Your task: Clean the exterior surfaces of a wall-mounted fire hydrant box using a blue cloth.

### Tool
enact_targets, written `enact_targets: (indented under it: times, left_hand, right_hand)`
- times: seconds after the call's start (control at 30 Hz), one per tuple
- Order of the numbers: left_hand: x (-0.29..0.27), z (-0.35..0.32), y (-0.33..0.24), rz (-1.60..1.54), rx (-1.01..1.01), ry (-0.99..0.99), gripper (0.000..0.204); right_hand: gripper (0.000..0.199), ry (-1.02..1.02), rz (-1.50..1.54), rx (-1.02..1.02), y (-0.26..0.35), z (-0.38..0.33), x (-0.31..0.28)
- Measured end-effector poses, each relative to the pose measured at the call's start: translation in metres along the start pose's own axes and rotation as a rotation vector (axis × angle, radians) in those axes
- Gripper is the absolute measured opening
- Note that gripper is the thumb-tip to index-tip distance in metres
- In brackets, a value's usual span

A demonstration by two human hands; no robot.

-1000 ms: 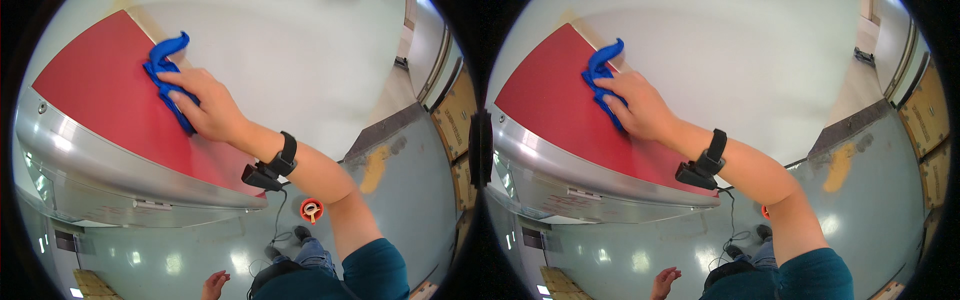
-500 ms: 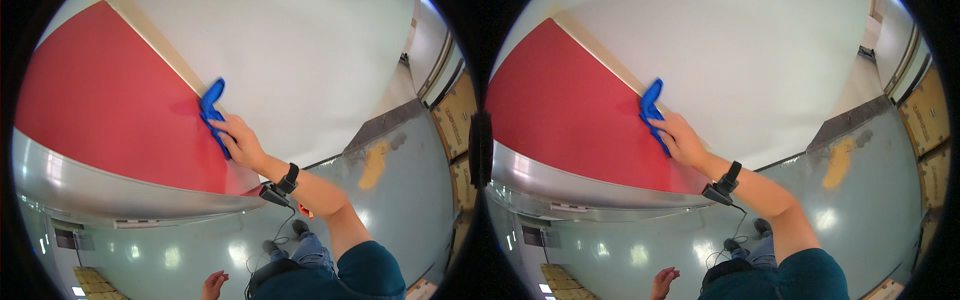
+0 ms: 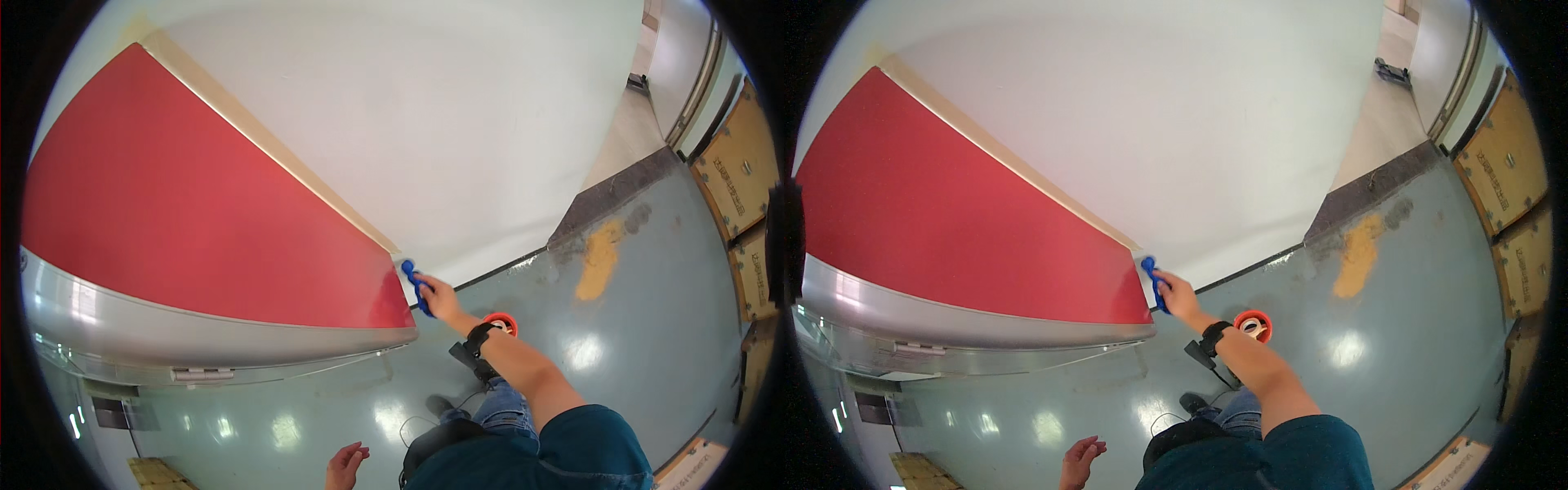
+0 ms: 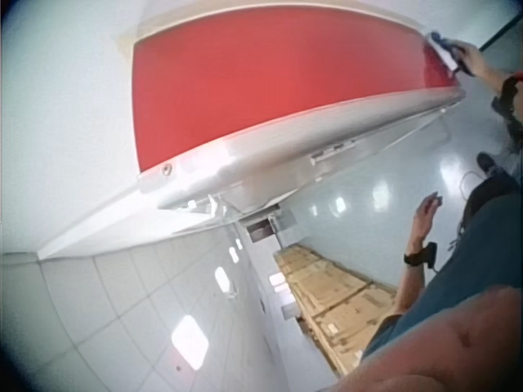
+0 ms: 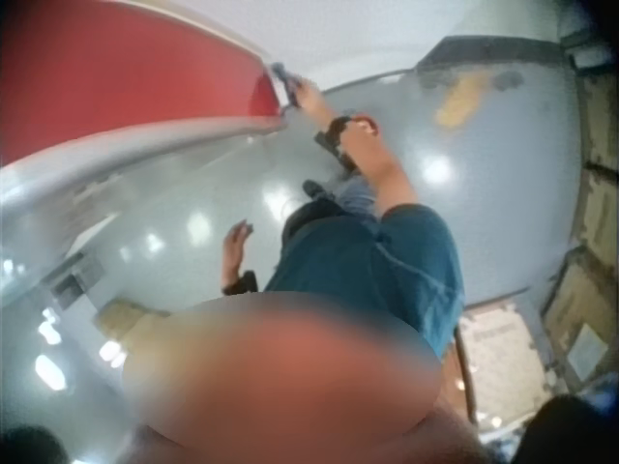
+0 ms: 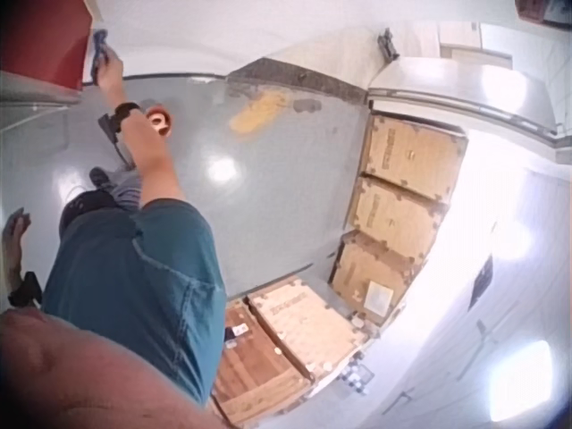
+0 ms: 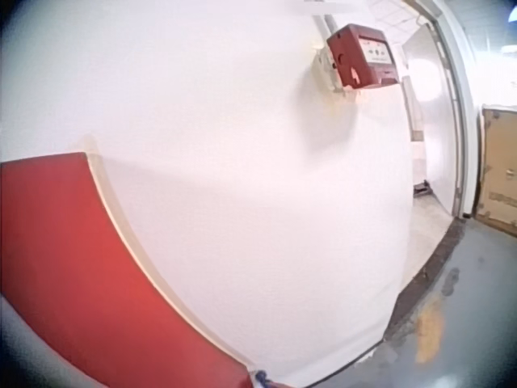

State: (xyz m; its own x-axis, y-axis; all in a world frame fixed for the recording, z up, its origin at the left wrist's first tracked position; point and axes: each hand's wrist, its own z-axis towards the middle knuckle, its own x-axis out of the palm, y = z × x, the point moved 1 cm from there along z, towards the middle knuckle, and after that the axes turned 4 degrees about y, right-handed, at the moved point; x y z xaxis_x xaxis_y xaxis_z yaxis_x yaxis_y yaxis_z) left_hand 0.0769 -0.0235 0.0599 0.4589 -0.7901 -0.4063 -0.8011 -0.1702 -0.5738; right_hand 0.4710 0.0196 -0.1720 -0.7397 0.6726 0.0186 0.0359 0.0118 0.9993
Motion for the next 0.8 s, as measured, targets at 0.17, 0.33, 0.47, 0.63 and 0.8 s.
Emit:
enact_targets:
  times: [0.17,0.33,0.47,0.63,0.8]
  left_hand:
    - [0.005,0.0,0.009,-0.037,-0.001,-0.016,0.047]
    - [0.006,-0.001,0.019,-0.118,0.07,-0.033,0.043]
    - [0.014,-0.003,0.019,-0.112,0.076,-0.046,0.041]
    - [0.018,-0.001,0.021,-0.127,0.067,-0.044,0.041]
    - [0.021,0.004,0.055,-0.254,0.104,-0.12,0.034]
  right_hand:
    - [0.033,-0.032,0.134,-0.238,0.097,0.016,-0.009]
    - [0.036,0.116,-0.083,-0.569,0.142,0.004,0.012]
    - [0.032,-0.078,-0.1,-0.389,0.059,0.008,0.022]
    - [0.03,0.086,-0.109,0.139,-0.008,-0.005,0.0]
    - [0.031,0.038,0.006,0.052,0.074,-0.001,-0.009]
